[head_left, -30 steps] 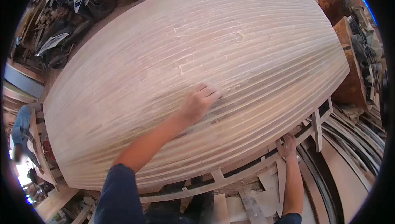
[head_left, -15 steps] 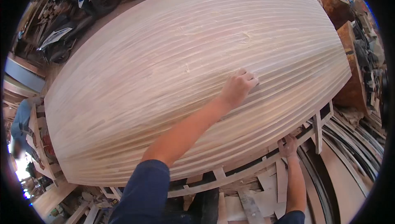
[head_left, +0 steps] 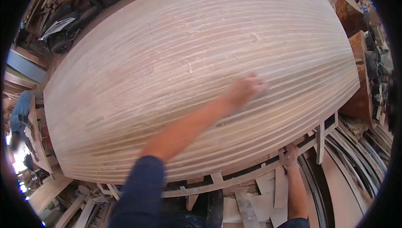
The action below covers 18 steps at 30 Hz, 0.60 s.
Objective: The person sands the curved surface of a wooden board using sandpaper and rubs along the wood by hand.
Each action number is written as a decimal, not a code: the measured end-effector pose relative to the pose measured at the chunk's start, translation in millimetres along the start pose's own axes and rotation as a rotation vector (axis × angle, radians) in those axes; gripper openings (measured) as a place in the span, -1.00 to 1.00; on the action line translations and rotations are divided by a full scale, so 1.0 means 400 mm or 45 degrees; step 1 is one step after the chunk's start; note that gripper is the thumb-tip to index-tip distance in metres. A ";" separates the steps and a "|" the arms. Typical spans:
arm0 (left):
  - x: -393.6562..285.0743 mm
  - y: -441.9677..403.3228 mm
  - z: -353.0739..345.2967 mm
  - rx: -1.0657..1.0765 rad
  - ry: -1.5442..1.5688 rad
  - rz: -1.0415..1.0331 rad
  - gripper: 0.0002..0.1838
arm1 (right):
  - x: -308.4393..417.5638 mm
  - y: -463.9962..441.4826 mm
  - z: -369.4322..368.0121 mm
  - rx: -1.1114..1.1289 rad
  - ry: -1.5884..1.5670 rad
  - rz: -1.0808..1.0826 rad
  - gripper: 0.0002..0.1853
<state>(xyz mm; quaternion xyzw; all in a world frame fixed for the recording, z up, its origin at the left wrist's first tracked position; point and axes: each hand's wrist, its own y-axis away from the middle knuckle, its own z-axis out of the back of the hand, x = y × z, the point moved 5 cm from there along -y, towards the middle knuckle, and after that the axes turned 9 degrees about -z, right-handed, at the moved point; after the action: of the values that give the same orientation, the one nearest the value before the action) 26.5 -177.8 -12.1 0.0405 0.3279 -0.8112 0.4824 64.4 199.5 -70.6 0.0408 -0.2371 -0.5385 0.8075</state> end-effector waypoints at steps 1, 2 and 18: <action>-0.008 -0.094 -0.054 0.116 0.012 0.022 -0.63 | -0.025 0.007 -0.017 -0.046 0.056 0.004 -0.73; -0.008 -0.132 -0.062 0.106 0.005 0.031 -0.63 | -0.032 0.001 -0.021 -0.094 0.111 0.018 -0.71; -0.001 0.247 0.200 -0.116 0.230 0.241 -0.57 | 0.003 -0.015 0.008 -0.108 0.101 0.088 -0.71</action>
<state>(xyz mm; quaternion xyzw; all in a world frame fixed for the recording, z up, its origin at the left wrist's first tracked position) 126.8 -254.9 1.8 0.1223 0.4013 -0.7393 0.5267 58.3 196.4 -69.4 0.0194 -0.1832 -0.5177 0.8355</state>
